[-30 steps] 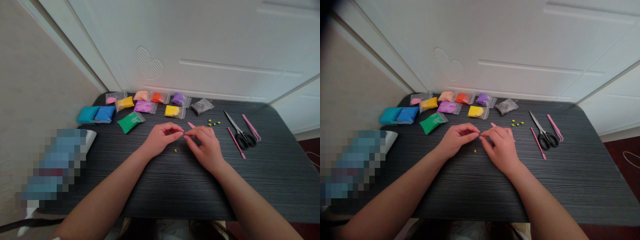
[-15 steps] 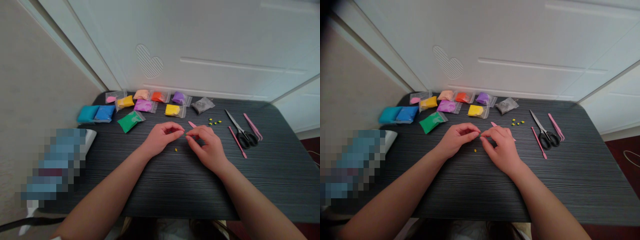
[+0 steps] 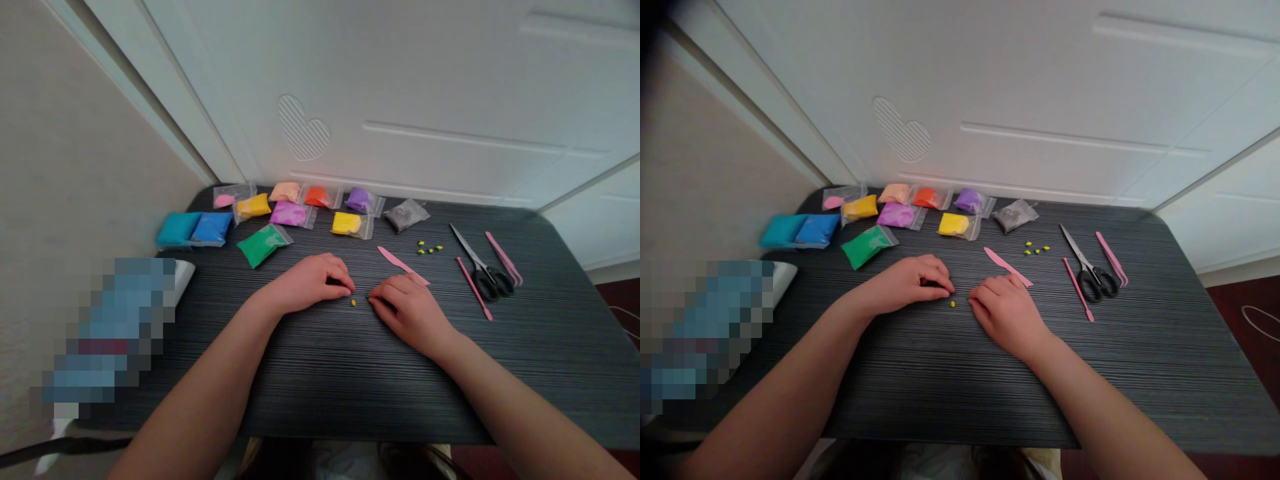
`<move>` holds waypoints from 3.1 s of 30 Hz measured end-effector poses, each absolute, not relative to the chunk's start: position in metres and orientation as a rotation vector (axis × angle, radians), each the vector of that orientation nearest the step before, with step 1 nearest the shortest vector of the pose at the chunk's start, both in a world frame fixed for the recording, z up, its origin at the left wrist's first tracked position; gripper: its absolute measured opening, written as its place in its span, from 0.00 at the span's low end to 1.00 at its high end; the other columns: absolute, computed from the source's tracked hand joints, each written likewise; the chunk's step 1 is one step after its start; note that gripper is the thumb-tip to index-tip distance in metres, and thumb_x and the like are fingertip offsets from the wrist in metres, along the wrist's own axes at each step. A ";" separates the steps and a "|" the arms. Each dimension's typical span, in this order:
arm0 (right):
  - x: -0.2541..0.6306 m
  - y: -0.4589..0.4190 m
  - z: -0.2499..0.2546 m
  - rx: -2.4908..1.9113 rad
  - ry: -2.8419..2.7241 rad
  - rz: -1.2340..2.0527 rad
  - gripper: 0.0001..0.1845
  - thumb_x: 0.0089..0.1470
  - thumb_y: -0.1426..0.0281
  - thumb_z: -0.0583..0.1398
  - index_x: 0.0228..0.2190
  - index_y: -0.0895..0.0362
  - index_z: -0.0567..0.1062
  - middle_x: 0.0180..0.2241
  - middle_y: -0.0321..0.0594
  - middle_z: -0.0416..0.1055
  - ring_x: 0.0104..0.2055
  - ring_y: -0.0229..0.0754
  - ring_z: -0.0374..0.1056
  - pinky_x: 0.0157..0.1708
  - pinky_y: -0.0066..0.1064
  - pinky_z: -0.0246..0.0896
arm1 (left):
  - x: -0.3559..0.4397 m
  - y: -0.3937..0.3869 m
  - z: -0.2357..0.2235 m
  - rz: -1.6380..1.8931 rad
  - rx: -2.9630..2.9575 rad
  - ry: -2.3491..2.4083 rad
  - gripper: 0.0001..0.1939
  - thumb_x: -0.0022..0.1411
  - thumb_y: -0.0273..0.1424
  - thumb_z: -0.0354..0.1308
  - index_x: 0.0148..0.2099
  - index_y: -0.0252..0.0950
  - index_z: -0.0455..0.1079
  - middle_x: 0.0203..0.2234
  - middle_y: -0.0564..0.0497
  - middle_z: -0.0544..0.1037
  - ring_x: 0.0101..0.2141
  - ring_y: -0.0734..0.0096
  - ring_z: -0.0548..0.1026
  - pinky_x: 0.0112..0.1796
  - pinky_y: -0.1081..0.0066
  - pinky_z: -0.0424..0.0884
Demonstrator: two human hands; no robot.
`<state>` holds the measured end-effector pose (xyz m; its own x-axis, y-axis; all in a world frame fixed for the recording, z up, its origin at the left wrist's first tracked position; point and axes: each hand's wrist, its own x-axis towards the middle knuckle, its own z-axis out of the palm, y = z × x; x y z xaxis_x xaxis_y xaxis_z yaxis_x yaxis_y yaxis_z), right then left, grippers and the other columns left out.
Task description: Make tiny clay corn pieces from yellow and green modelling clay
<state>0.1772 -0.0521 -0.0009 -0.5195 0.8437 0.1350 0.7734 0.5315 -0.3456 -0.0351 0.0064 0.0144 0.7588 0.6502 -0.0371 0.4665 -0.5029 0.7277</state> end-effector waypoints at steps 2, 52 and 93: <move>0.177 -0.052 -0.001 -1.357 -2.472 0.389 0.09 0.54 0.67 0.51 0.33 0.54 0.70 0.32 0.37 0.69 0.36 0.39 0.62 0.40 0.34 0.51 | -0.035 0.006 0.014 0.272 2.246 0.812 0.07 0.55 0.31 0.55 0.36 0.41 0.73 0.32 0.54 0.72 0.37 0.73 0.66 0.44 0.72 0.58; 0.179 -0.055 0.009 -1.280 -2.175 0.241 0.07 0.50 0.68 0.57 0.32 0.54 0.72 0.32 0.38 0.69 0.37 0.39 0.63 0.38 0.34 0.54 | -0.011 -0.013 0.023 0.607 2.073 0.931 0.06 0.55 0.27 0.52 0.35 0.35 0.69 0.30 0.54 0.70 0.33 0.77 0.68 0.35 0.76 0.63; 0.177 -0.055 0.011 -1.282 -2.121 0.310 0.05 0.50 0.70 0.56 0.31 0.55 0.71 0.32 0.38 0.69 0.38 0.39 0.64 0.39 0.34 0.54 | -0.008 -0.016 0.022 0.642 1.976 0.938 0.05 0.55 0.28 0.53 0.35 0.35 0.69 0.29 0.54 0.70 0.30 0.78 0.67 0.32 0.77 0.63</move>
<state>0.1770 -0.0554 0.0113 -0.3255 0.8590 0.3953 0.7098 0.4981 -0.4981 -0.0081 -0.0159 0.0224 0.5893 0.8028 0.0909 0.3751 -0.3715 0.8493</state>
